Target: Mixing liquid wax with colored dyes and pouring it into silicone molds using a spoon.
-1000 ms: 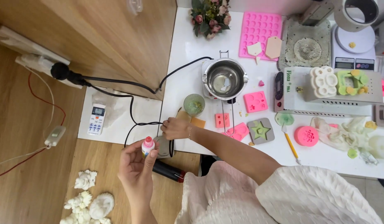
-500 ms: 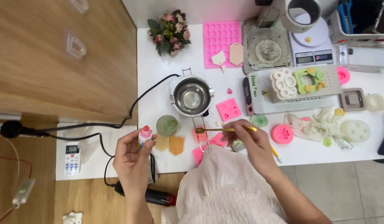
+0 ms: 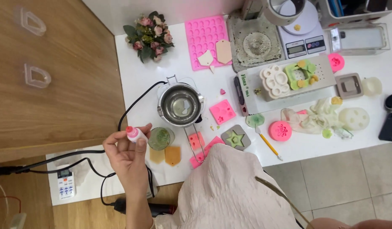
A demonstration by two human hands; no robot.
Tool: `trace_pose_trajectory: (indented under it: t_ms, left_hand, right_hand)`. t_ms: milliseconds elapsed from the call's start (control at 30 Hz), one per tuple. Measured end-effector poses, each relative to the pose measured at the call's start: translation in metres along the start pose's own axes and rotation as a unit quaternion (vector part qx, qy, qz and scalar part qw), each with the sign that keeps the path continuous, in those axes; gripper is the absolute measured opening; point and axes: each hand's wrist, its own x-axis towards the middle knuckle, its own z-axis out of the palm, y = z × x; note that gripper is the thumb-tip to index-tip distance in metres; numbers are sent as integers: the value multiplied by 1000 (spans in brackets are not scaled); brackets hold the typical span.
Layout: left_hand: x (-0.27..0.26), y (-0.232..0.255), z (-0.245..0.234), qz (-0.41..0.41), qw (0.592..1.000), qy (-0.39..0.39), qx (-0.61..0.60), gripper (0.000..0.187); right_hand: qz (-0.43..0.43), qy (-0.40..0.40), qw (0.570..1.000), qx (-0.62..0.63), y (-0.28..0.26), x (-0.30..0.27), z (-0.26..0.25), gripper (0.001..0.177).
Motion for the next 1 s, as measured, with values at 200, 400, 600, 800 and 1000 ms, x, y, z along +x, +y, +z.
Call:
trace_pose_trajectory:
  t_ms: [200, 400, 600, 800, 1000]
  left_hand:
    - [-30, -5, -33, 2, 995, 66, 78, 33]
    - [-68, -81, -101, -43, 978, 153, 133, 32]
    - [-60, -148, -141, -147, 940, 198, 234, 33]
    - [-34, -209, -159, -86, 939, 156, 296, 35]
    - [-23, -212, -153, -95, 931, 138, 324, 33]
  right_hand:
    - [11, 41, 999, 28, -48, 25, 49, 20]
    - [13, 66, 996, 61, 14, 140, 112, 19]
    - [92, -91, 992, -11, 111, 201, 185, 31]
    - [47, -113, 972, -202, 132, 236, 215, 29]
    - [33, -92, 980, -175, 120, 238, 215, 28]
